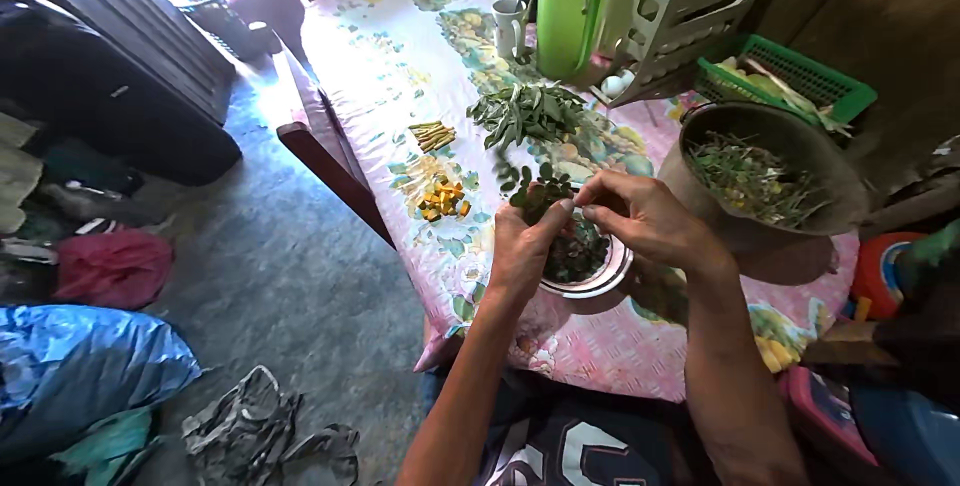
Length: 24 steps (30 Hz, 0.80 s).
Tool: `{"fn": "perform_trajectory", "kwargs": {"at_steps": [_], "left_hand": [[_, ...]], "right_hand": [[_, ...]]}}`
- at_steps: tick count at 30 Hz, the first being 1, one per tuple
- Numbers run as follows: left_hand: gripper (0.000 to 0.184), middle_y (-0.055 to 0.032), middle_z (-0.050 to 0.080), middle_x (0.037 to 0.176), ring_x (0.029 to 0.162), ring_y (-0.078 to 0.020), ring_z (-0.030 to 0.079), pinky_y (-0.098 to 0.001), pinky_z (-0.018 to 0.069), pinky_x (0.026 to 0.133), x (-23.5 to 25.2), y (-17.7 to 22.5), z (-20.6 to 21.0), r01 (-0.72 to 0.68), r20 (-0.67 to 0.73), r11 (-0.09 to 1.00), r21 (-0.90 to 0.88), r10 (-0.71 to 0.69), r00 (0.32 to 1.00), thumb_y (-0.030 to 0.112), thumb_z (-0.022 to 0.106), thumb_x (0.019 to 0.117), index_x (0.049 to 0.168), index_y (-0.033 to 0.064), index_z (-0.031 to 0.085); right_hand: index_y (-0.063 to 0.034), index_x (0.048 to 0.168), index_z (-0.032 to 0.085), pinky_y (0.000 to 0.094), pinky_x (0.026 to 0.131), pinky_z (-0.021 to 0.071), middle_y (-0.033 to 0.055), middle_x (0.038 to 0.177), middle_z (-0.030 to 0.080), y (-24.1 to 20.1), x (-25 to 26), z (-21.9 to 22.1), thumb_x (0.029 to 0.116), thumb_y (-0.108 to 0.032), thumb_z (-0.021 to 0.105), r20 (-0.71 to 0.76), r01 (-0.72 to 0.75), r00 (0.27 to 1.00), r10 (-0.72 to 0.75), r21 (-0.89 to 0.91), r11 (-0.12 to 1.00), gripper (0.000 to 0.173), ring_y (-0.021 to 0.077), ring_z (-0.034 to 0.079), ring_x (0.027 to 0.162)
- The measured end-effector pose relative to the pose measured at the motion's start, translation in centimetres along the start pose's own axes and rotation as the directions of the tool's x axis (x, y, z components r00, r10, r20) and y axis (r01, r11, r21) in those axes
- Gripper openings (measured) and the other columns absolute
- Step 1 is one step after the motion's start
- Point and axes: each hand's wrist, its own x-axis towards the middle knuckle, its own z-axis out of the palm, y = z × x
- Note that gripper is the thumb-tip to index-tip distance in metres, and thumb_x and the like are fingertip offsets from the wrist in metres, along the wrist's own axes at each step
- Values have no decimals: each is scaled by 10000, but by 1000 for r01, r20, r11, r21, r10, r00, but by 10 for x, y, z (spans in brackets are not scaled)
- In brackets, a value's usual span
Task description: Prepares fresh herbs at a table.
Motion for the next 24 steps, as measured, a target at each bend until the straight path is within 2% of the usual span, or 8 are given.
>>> {"fn": "perform_trajectory", "kwargs": {"at_steps": [1,3,5,7,11,15,18,24], "left_hand": [[178,-76,697,902,736,-141,671,-300,600,707,0,0,-2,-14,4,999,43,13,1000,79,679,964,1140,54,677],[204,-71,697,948,776,-144,666,-301,592,710,-1,-1,-8,-82,69,988,133,74,995,84,703,940,1144,70,689],[210,-73,699,974,794,-140,668,-288,594,701,-1,-1,-11,-171,143,973,154,149,978,47,718,924,1132,60,698],[213,-56,716,972,818,-123,684,-279,602,722,-3,1,-10,-210,147,959,192,184,972,11,738,899,1102,66,710],[177,-64,706,975,818,-141,684,-290,603,702,-1,4,-12,-299,230,881,367,225,947,9,728,907,1078,44,701],[131,-50,712,912,734,-144,677,-305,595,638,0,8,-19,-226,242,852,473,121,963,67,714,930,1061,78,707],[117,-77,698,894,718,-166,666,-311,590,633,-1,7,-20,-177,274,893,414,64,960,66,686,950,1066,58,696],[117,-93,697,878,710,-174,670,-307,593,634,-1,5,-22,-190,289,903,385,77,954,55,666,962,1077,33,676]], "right_hand": [[-109,1091,682,261,609,554,8,892,666,1,0,0,980,-107,600,11,22,1000,-22,-72,997,139,85,627,699],[-109,1055,702,241,630,541,-7,878,647,3,2,0,978,-142,599,20,80,997,-78,-126,989,133,61,607,711],[-107,1017,704,213,603,508,-20,845,628,2,4,1,978,-163,610,16,106,994,-105,-124,987,116,43,572,680],[-112,986,702,197,595,496,-29,836,621,1,3,-1,971,-167,616,20,110,994,-108,-124,986,103,31,563,674],[-115,912,687,206,576,469,-29,791,595,3,2,-2,957,-161,616,37,123,992,-119,-140,982,96,40,541,655],[-138,901,695,215,549,455,-50,752,582,4,0,-4,954,-182,607,62,130,991,-121,-166,978,112,36,521,619],[-146,895,691,224,544,448,-57,733,571,6,2,-3,951,-186,599,83,127,990,-113,-187,974,115,35,512,610],[-149,892,695,215,524,446,-61,727,579,7,1,-5,956,-188,593,96,105,991,-89,-177,979,127,26,513,593]]}}
